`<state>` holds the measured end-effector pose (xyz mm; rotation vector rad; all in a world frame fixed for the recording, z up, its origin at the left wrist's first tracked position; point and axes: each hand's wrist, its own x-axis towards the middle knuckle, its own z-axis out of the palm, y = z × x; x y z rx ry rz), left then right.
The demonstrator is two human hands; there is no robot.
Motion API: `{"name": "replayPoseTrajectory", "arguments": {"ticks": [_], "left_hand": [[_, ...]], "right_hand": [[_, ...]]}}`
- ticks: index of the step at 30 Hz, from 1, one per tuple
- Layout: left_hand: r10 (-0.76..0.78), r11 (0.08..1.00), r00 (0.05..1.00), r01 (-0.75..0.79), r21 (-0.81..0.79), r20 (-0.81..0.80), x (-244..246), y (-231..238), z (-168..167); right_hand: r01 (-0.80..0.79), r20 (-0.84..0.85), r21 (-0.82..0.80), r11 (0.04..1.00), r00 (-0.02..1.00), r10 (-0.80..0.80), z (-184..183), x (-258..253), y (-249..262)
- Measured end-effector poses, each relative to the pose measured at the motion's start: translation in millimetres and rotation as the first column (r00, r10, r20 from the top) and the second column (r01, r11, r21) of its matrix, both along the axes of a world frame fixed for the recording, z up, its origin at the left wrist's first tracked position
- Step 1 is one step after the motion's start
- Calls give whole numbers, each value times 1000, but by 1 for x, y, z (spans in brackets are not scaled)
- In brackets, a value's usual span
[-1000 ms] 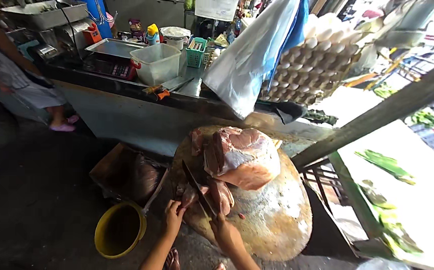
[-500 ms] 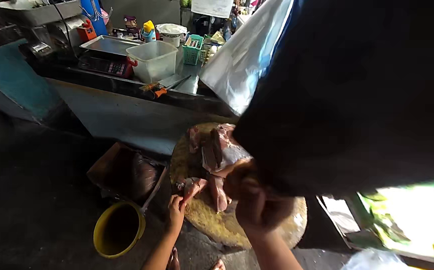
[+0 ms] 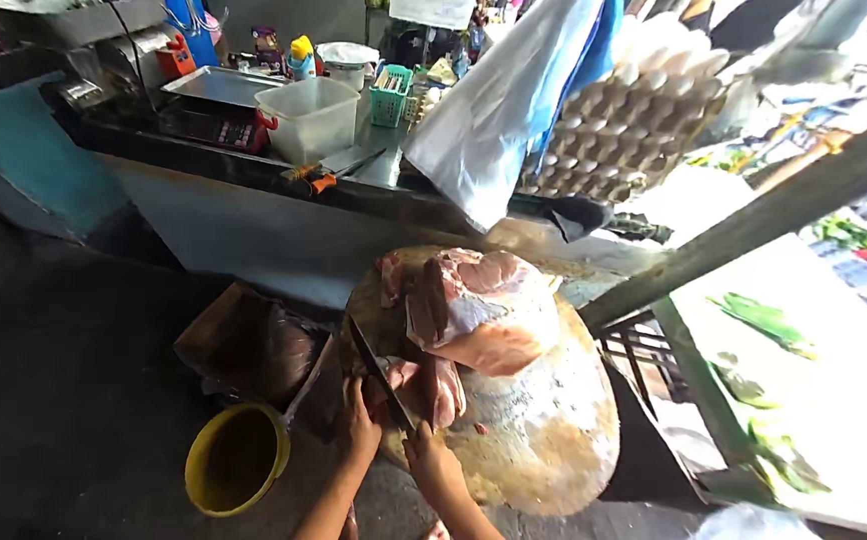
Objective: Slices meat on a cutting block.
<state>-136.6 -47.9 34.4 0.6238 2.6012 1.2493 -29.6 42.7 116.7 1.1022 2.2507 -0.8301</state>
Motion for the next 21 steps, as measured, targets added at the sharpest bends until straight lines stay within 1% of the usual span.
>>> {"name": "replayPoseTrajectory", "arguments": {"ticks": [2,3,4,5,7,9,11,13,15,18,20,21], "left_hand": [[-62,981,998,66,-181,28,-8,9,11],[-92,953,994,106,-285,61,-16,11,20],[-102,933,990,127,-337,92,-25,11,27],[-80,943,993,103,-316,84,-35,9,28],[26,989,997,-16,-146,70,-58,1,14],[81,997,983,-82,3,166,-80,-11,-4],[95,986,955,-128,104,280,-86,-25,-10],[124,951,914,-221,215,387,-80,-35,-2],[123,896,882,-296,331,456,-69,-41,15],[43,827,860,-316,465,509,-53,-44,37],[1,828,852,-295,478,524,-52,-39,50],[8,863,870,-255,437,493,-54,-32,53]], "right_hand": [[-4,34,17,1000,999,3,3,-1,-7],[-5,47,18,1000,999,5,5,-1,-9],[-3,57,14,1000,998,3,7,2,-8],[4,64,1,1000,998,-4,10,6,-7],[24,71,-28,999,997,-22,12,24,-3],[38,54,-60,997,998,-35,7,53,1],[53,-38,-112,992,998,-57,-4,84,9],[62,-141,-177,982,986,-87,-7,108,16],[82,-267,-199,976,954,-135,-1,122,15],[184,-460,-186,965,852,-251,16,126,7],[243,-558,-182,953,772,-304,25,119,10],[262,-593,-177,949,741,-315,28,117,13]]}}
